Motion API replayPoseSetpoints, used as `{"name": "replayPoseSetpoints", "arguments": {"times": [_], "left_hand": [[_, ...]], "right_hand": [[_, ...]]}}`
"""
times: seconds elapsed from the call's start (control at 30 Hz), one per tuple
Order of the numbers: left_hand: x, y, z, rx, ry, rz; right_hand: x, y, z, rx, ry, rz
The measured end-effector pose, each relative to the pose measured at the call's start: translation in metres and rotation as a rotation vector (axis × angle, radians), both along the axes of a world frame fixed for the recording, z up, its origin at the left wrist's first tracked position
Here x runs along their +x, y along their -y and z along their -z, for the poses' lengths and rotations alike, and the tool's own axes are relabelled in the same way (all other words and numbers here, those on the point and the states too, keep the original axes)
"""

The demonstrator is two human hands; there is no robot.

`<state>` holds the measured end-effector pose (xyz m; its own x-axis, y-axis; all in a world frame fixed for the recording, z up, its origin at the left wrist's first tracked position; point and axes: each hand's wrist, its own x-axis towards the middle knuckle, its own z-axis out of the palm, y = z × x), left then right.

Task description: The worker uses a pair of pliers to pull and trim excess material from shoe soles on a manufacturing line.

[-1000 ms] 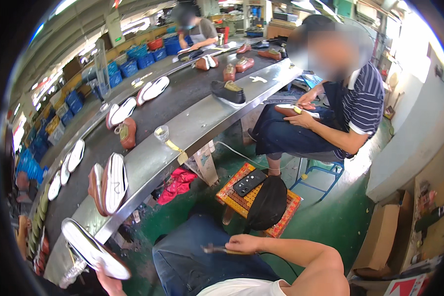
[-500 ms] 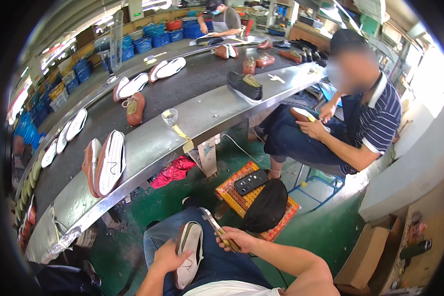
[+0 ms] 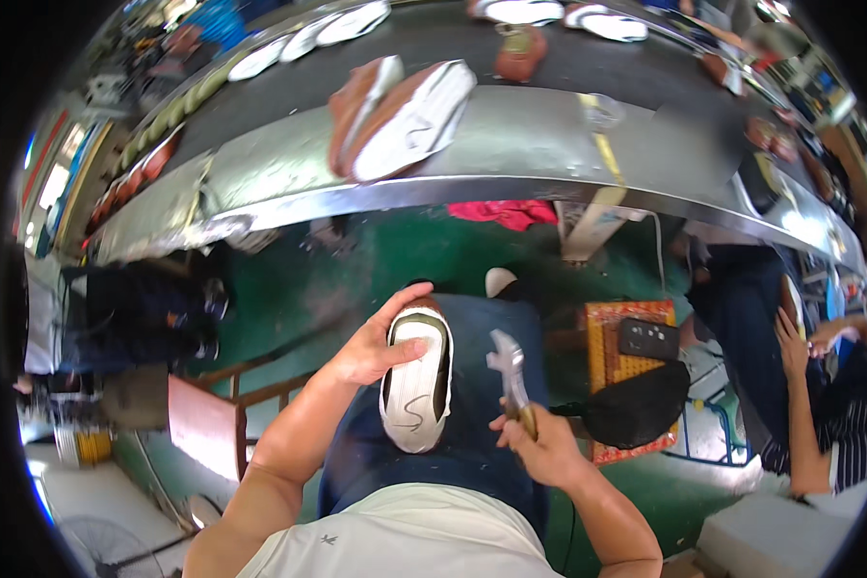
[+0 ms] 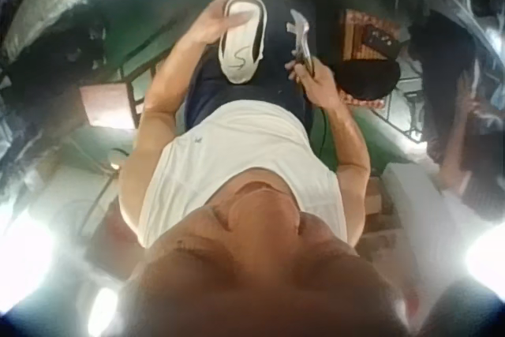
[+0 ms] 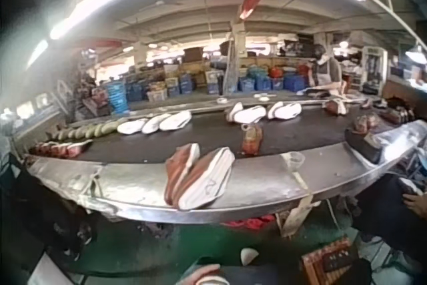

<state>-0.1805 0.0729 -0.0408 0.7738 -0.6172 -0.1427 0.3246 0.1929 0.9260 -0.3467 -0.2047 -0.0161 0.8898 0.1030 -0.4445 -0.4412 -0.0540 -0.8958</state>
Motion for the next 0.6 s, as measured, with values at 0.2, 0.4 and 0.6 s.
{"name": "replayPoseSetpoints", "arguments": {"times": [0.2,0.4,0.6], "left_hand": [[-0.031,-0.052,0.008,0.0,0.122,-0.145],[-0.035,-0.086,0.009,0.272,0.548,-0.166],[-0.031,-0.098,0.004,0.273,0.501,-0.178]], "right_hand": [[0.026,-0.067,-0.021,0.029,0.079,-0.47],[0.058,-0.091,-0.04,0.359,-0.244,-0.435],[0.082,-0.099,-0.04,0.061,-0.213,-0.54]]}}
